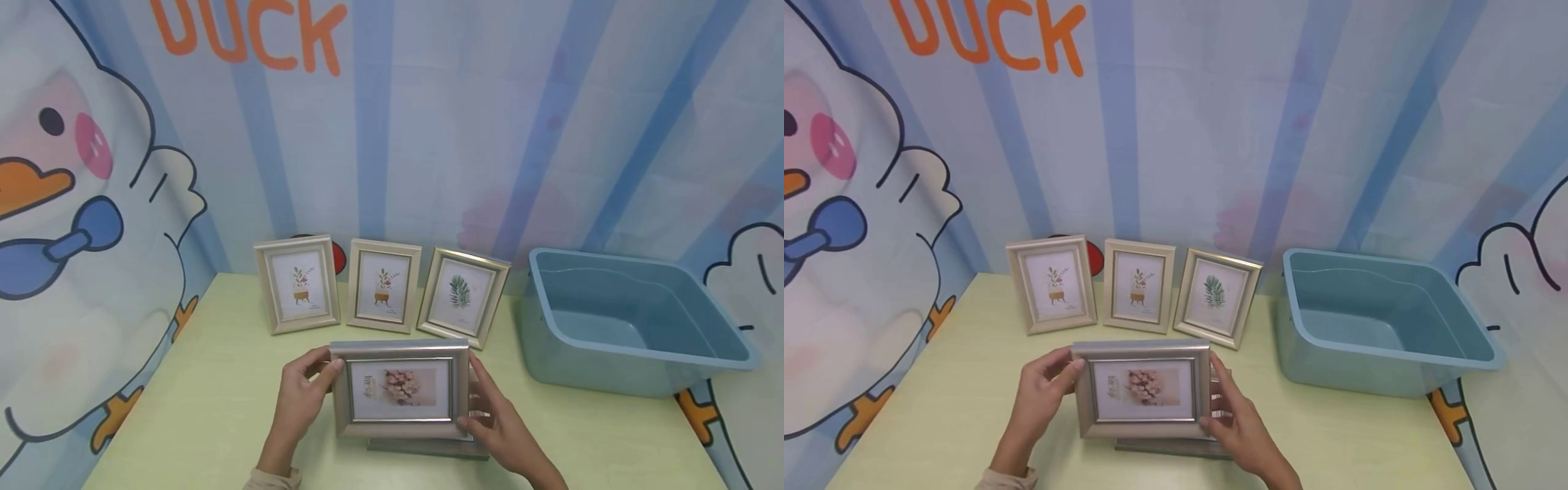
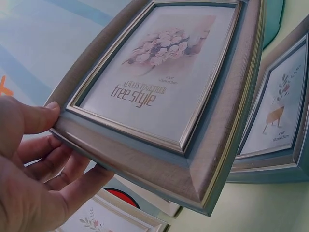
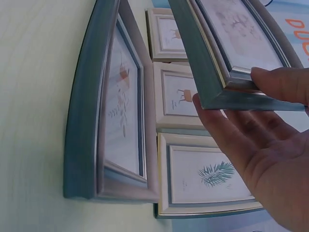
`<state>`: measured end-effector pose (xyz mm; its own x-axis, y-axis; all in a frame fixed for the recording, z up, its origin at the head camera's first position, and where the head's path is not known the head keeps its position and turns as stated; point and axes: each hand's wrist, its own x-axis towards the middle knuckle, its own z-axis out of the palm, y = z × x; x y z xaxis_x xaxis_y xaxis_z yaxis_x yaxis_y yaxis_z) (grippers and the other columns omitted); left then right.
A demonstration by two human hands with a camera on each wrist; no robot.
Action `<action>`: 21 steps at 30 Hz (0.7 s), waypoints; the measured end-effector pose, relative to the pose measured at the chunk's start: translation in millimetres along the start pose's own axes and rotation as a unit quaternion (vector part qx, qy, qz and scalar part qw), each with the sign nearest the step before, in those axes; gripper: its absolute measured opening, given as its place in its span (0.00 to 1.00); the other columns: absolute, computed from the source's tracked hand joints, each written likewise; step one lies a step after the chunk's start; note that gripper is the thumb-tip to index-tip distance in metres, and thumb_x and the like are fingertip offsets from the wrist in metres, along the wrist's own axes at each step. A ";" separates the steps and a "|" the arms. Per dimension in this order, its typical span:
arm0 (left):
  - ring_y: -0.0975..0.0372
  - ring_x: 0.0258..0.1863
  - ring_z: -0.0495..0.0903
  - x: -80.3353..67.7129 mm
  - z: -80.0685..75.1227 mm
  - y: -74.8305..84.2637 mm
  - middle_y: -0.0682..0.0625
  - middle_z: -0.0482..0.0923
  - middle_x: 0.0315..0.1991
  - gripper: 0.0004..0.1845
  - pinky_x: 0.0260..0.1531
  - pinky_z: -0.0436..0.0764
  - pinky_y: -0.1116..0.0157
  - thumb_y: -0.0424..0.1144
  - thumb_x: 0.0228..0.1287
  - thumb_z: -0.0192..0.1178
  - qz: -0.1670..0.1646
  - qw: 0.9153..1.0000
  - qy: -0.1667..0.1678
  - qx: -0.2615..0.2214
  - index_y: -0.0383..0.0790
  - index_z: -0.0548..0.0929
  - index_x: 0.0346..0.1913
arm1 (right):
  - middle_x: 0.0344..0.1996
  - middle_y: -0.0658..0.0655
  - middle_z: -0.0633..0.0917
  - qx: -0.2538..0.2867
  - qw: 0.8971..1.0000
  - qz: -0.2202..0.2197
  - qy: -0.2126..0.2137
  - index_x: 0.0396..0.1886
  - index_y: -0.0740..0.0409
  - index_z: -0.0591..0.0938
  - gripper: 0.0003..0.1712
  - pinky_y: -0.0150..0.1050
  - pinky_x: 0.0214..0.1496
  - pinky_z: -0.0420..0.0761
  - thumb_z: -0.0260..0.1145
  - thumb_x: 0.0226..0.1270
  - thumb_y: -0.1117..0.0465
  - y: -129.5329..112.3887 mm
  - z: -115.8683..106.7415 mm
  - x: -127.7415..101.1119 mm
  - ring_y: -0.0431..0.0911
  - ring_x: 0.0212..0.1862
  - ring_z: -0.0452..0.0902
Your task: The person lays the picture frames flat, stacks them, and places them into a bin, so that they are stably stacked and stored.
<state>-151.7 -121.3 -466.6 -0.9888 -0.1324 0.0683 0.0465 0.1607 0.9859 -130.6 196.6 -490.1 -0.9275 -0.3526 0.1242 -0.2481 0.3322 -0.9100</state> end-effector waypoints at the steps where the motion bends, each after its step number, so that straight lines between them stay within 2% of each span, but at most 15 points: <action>1: 0.62 0.40 0.84 0.3 0.5 0.1 0.38 0.83 0.46 0.16 0.38 0.89 0.66 0.33 0.67 0.63 -0.005 1.000 0.001 -0.004 0.31 0.83 0.55 | 0.56 0.74 0.78 0.008 1.000 -0.004 -0.001 0.82 0.49 0.45 0.55 0.38 0.47 0.87 0.68 0.64 0.68 1.2 0.2 -0.1 0.52 0.50 0.85; 5: 0.64 0.39 0.84 1.3 3.5 -0.1 0.39 0.82 0.46 0.17 0.38 0.88 0.67 0.34 0.67 0.64 -0.027 0.999 0.009 -0.034 0.30 0.82 0.56 | 0.55 0.76 0.78 0.052 0.999 0.000 0.002 0.82 0.52 0.44 0.57 0.36 0.48 0.87 0.68 0.62 0.70 5.1 1.3 -1.4 0.40 0.49 0.85; 8: 0.66 0.39 0.83 0.9 8.2 0.8 0.44 0.81 0.44 0.18 0.39 0.87 0.69 0.36 0.67 0.64 -0.053 0.995 0.024 -0.075 0.31 0.81 0.56 | 0.59 0.78 0.76 0.094 0.995 0.028 0.000 0.82 0.50 0.43 0.58 0.37 0.52 0.86 0.68 0.61 0.70 6.2 2.4 -1.6 0.44 0.53 0.85; 10: 0.67 0.41 0.82 -0.5 12.4 1.9 0.50 0.81 0.45 0.16 0.42 0.86 0.68 0.37 0.69 0.62 -0.074 0.989 0.034 -0.126 0.34 0.81 0.56 | 0.62 0.79 0.73 0.119 0.992 0.045 -0.004 0.82 0.48 0.42 0.59 0.38 0.54 0.85 0.68 0.60 0.70 5.9 3.4 -2.1 0.47 0.56 0.84; 12: 0.67 0.44 0.82 -2.6 15.9 2.3 0.54 0.80 0.46 0.15 0.46 0.86 0.68 0.37 0.71 0.61 -0.084 0.977 0.036 -0.192 0.37 0.81 0.56 | 0.64 0.82 0.71 0.137 0.990 0.043 -0.005 0.82 0.50 0.41 0.60 0.38 0.54 0.85 0.68 0.61 0.71 7.1 3.8 -2.8 0.46 0.56 0.84; 15: 0.68 0.48 0.81 -5.2 19.1 1.7 0.58 0.81 0.48 0.13 0.50 0.85 0.66 0.34 0.73 0.57 -0.083 0.958 0.021 -0.275 0.41 0.81 0.57 | 0.64 0.86 0.67 0.164 0.986 0.027 -0.010 0.82 0.52 0.39 0.60 0.37 0.53 0.86 0.67 0.61 0.72 9.8 3.0 -4.9 0.39 0.55 0.84; 16: 0.68 0.49 0.81 -5.7 19.1 1.1 0.57 0.81 0.49 0.14 0.51 0.85 0.66 0.33 0.73 0.56 -0.078 0.954 0.014 -0.291 0.40 0.81 0.58 | 0.63 0.87 0.67 0.175 0.984 0.023 -0.013 0.82 0.52 0.39 0.60 0.37 0.52 0.86 0.67 0.62 0.73 11.2 2.3 -5.4 0.37 0.54 0.83; 18: 0.67 0.51 0.81 -6.8 18.1 0.3 0.57 0.80 0.51 0.17 0.53 0.84 0.66 0.30 0.73 0.54 -0.075 0.950 0.000 -0.302 0.38 0.79 0.61 | 0.63 0.87 0.66 0.192 0.981 0.020 -0.018 0.82 0.51 0.38 0.60 0.37 0.51 0.86 0.66 0.62 0.74 12.8 1.4 -6.1 0.37 0.54 0.84; 21: 0.66 0.56 0.79 -7.3 15.6 -1.5 0.55 0.78 0.55 0.20 0.56 0.83 0.64 0.29 0.73 0.53 -0.078 0.952 -0.026 -0.296 0.35 0.75 0.66 | 0.64 0.85 0.67 0.213 0.976 0.026 -0.028 0.82 0.50 0.37 0.61 0.39 0.51 0.87 0.66 0.62 0.75 13.8 -0.3 -7.0 0.40 0.54 0.84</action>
<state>-146.7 -105.3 -471.0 -0.9952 -0.0581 -0.0793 -0.0460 -0.4380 0.8978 -127.7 203.9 -503.4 -0.9161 -0.3959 0.0630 -0.0517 -0.0392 -0.9979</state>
